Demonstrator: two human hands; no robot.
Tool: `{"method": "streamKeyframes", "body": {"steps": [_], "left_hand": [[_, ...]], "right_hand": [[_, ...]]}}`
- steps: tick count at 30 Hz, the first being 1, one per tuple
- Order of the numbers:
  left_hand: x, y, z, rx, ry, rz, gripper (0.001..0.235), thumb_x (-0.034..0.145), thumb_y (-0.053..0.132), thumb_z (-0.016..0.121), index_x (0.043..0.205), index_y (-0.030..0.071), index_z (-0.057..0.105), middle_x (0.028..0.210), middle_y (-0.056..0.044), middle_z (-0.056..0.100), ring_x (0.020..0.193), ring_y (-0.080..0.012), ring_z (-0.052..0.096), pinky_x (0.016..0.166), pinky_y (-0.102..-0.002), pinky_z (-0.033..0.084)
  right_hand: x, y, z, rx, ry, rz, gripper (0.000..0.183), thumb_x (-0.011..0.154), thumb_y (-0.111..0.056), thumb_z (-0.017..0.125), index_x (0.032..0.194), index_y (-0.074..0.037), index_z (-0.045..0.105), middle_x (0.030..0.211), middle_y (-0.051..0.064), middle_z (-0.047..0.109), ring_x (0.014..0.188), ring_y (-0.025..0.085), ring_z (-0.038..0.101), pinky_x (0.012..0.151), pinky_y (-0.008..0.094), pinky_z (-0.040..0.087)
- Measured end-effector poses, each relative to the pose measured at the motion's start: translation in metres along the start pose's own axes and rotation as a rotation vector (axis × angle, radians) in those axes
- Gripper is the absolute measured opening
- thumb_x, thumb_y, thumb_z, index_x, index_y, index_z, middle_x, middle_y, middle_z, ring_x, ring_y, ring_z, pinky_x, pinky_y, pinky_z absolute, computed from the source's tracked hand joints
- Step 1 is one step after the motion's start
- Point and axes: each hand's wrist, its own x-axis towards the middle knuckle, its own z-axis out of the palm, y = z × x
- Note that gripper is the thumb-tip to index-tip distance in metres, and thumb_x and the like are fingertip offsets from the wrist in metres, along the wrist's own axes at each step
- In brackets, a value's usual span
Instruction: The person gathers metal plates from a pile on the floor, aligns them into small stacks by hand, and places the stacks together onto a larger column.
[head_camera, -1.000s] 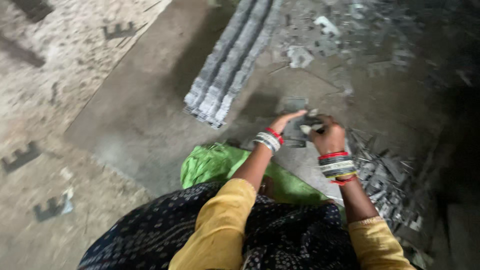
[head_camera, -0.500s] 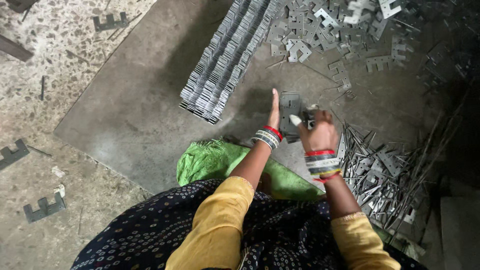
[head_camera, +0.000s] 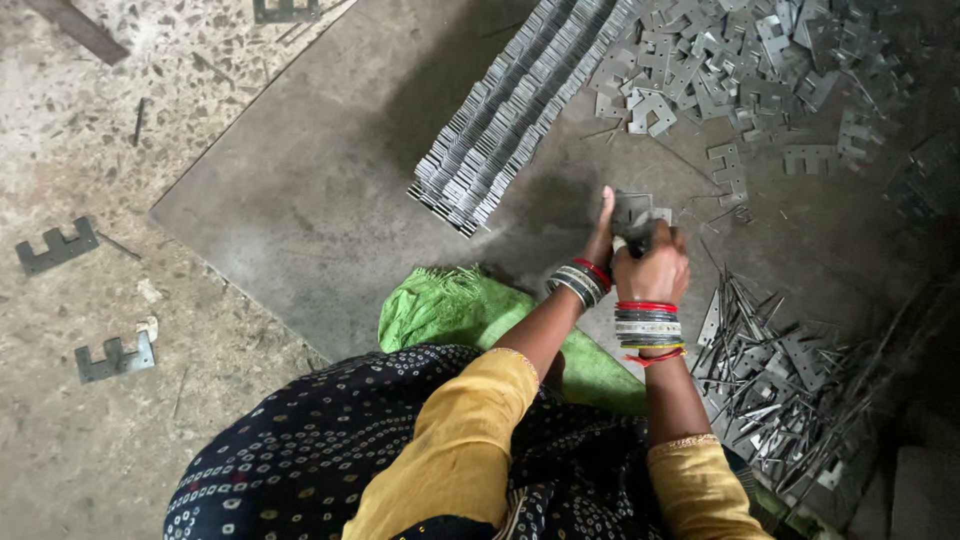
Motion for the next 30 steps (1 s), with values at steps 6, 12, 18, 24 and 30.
{"method": "streamKeyframes", "body": {"steps": [6,12,18,24,30], "left_hand": [[0.016,-0.011,-0.015,-0.180,-0.182,0.014,0.094,0.095,0.093,0.034,0.122,0.009,0.067,0.111,-0.009,0.071,0.096,-0.0247,0.068,0.087,-0.039,0.057],[0.012,-0.009,-0.016,-0.159,-0.106,0.075,0.094,0.092,0.090,0.032,0.122,0.009,0.068,0.109,-0.008,0.072,0.095,-0.0246,0.068,0.087,-0.040,0.057],[0.010,-0.007,-0.010,-0.197,-0.168,0.071,0.094,0.092,0.089,0.035,0.127,0.008,0.066,0.115,-0.010,0.072,0.099,-0.0260,0.069,0.093,-0.041,0.057],[-0.011,0.010,-0.004,-0.141,-0.054,0.005,0.084,0.092,0.083,0.041,0.134,0.013,0.063,0.124,-0.005,0.070,0.107,-0.0207,0.069,0.098,-0.038,0.055],[-0.008,0.004,-0.014,-0.006,-0.220,-0.011,0.059,0.093,0.052,0.066,0.128,0.004,0.066,0.113,-0.007,0.073,0.099,-0.0221,0.069,0.089,-0.038,0.056]], "right_hand": [[0.010,0.000,-0.005,-0.028,0.005,0.076,0.047,0.067,-0.019,0.082,0.111,-0.008,0.069,0.112,0.021,0.068,0.097,0.048,0.067,0.081,0.058,0.054],[0.015,0.000,-0.002,0.038,-0.015,0.100,0.044,0.066,-0.015,0.083,0.106,-0.007,0.068,0.110,0.022,0.068,0.098,0.048,0.066,0.079,0.058,0.054],[0.020,0.006,0.000,0.353,-0.048,0.083,0.030,0.069,-0.006,0.078,0.098,-0.004,0.069,0.090,0.016,0.076,0.085,0.037,0.075,0.075,0.047,0.059],[0.020,0.014,-0.034,0.503,-0.040,-0.050,0.025,0.078,-0.001,0.079,0.100,-0.001,0.069,0.092,0.015,0.078,0.083,0.022,0.077,0.076,0.035,0.061],[0.030,0.054,-0.017,0.404,-0.127,-0.171,0.035,0.076,-0.001,0.080,0.110,-0.001,0.072,0.099,0.017,0.078,0.091,0.028,0.078,0.081,0.036,0.060]]}}
